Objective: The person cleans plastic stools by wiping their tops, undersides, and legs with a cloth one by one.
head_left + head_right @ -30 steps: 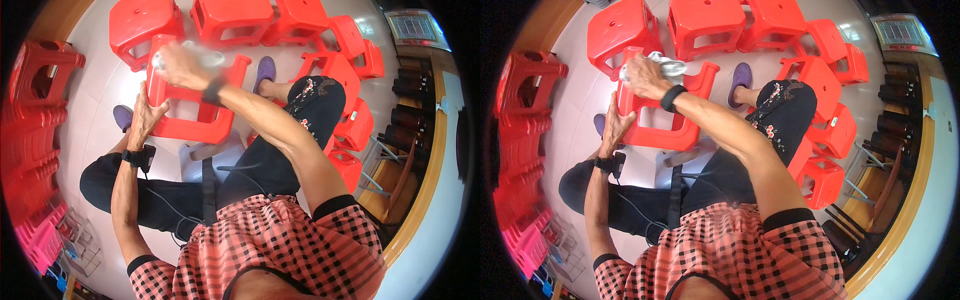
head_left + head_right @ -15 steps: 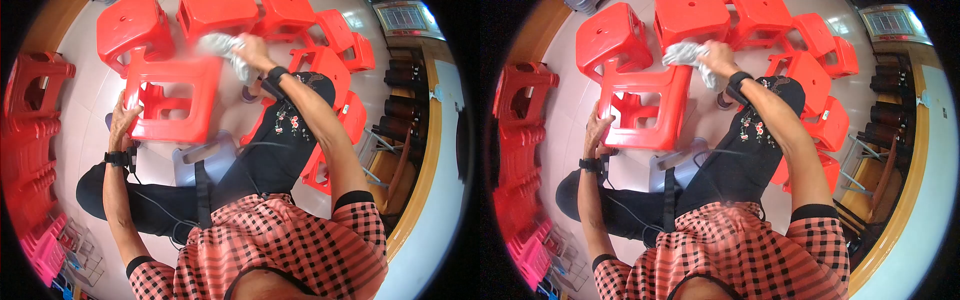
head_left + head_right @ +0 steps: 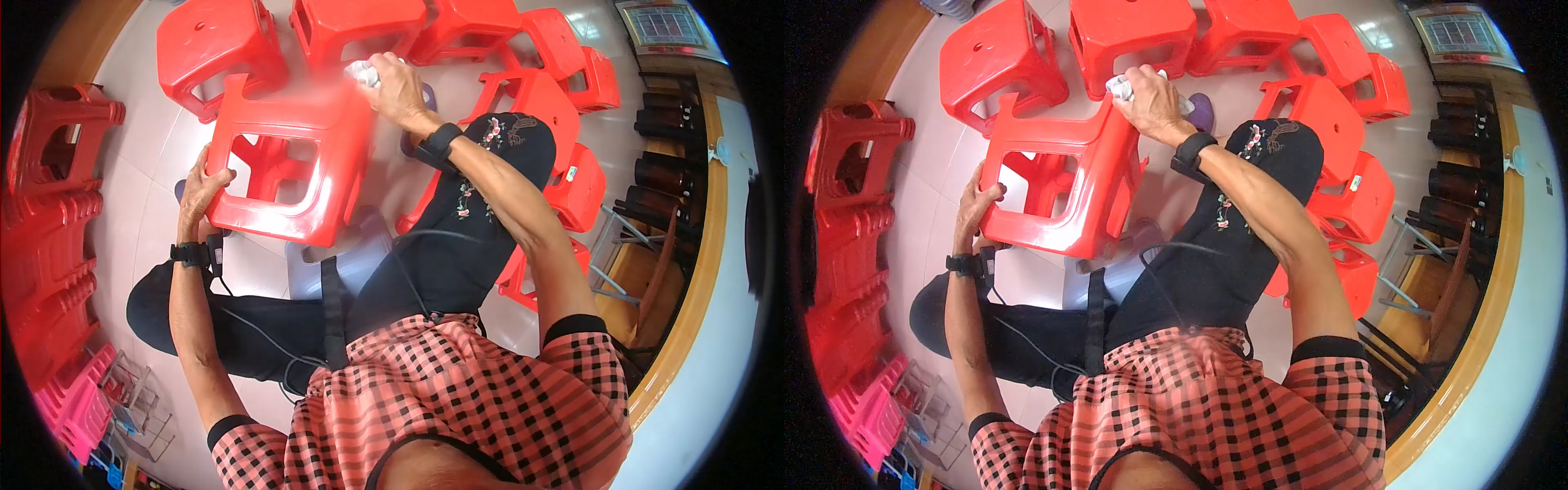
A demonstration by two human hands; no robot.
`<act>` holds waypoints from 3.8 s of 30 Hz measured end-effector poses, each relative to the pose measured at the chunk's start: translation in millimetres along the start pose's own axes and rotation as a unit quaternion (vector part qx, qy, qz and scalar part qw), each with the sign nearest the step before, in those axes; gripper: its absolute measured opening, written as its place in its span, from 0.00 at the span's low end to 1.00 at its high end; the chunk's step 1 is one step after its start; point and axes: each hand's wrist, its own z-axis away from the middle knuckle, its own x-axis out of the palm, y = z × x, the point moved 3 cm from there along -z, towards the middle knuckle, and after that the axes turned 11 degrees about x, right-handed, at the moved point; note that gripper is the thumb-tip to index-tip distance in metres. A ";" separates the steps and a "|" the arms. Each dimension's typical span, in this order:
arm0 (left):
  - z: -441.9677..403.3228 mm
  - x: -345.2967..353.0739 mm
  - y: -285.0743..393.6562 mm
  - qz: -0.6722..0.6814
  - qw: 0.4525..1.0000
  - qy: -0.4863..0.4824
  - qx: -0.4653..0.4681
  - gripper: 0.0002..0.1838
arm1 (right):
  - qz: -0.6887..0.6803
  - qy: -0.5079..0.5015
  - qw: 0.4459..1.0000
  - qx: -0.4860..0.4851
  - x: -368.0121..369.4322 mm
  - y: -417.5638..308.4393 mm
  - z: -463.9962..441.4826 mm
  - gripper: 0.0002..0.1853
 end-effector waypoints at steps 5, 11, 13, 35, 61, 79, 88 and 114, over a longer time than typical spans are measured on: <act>-1.0 -12.4 -15.1 0.018 1.000 -0.003 0.009 0.41 | -0.378 0.104 0.912 0.117 -16.4 6.6 -32.4 0.12; -5.2 -19.7 -30.5 0.068 0.997 0.027 -0.033 0.39 | -0.528 -0.002 0.847 0.059 -46.4 -57.1 -21.8 0.12; -1.3 -19.9 -26.1 0.070 0.996 0.038 -0.037 0.37 | -0.346 -0.030 0.938 0.009 -24.7 -56.6 -23.1 0.13; -2.1 -32.0 -68.6 0.151 0.987 0.048 -0.016 0.33 | -0.170 -0.220 0.926 -0.256 -15.2 -137.4 114.7 0.17; 28.7 -23.8 -91.0 0.417 0.889 0.117 -0.151 0.28 | 0.039 -0.092 0.979 0.179 107.6 70.1 -3.0 0.19; 15.9 -15.5 -88.6 0.375 0.910 0.121 -0.129 0.27 | -0.281 -0.163 0.918 0.227 31.0 -89.3 -42.1 0.21; 19.4 -15.5 -94.3 0.390 0.904 0.128 -0.122 0.29 | -0.100 -0.057 0.984 -0.133 55.0 -86.6 -44.9 0.21; -8.0 -11.6 -66.0 0.149 0.984 0.097 -0.016 0.34 | -0.210 -0.551 0.763 0.265 17.7 -21.7 89.7 0.15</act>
